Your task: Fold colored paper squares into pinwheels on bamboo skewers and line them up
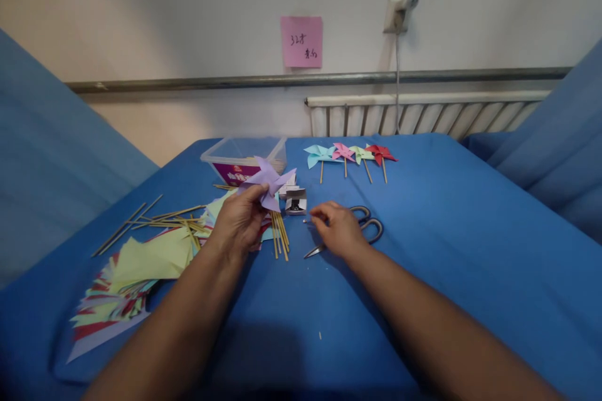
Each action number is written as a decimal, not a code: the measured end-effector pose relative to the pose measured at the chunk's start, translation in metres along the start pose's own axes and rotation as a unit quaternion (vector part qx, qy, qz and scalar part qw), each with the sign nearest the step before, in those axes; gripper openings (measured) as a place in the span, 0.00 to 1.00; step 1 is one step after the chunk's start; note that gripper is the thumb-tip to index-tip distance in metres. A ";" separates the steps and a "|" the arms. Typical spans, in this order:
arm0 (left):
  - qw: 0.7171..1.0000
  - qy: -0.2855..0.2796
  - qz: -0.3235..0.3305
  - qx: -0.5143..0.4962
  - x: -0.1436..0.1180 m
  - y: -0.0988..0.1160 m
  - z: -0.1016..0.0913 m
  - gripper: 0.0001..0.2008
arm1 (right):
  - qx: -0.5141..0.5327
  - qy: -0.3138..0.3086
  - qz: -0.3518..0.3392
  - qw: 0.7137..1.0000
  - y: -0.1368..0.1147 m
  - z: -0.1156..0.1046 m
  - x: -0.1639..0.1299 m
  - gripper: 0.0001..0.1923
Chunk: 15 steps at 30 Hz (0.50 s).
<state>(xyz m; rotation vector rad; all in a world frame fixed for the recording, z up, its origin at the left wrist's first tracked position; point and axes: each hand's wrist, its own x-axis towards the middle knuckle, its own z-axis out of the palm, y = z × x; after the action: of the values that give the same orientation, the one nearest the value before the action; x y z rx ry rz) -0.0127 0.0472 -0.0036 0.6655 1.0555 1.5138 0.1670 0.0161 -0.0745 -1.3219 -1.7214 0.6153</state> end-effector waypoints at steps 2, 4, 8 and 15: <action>1.000 -0.008 -0.007 0.006 -0.001 -0.003 0.001 0.10 | -0.098 -0.064 -0.031 0.993 -0.007 0.004 0.000 0.09; 1.000 -0.012 -0.015 0.006 -0.002 -0.006 0.001 0.10 | -0.179 -0.099 -0.043 0.978 -0.015 0.007 0.000 0.10; 1.000 -0.008 -0.019 0.001 -0.004 -0.009 0.002 0.11 | -0.272 -0.137 -0.038 0.952 -0.024 0.010 0.004 0.13; 0.999 -0.013 -0.029 -0.002 -0.006 -0.009 0.002 0.12 | -0.312 -0.143 -0.029 0.939 -0.025 0.013 0.008 0.13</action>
<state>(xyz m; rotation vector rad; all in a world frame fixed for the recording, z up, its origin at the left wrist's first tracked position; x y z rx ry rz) -0.0054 0.0413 -0.0101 0.6455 1.0435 1.4528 0.1422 0.0174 -0.0588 -1.6575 -2.3069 0.2302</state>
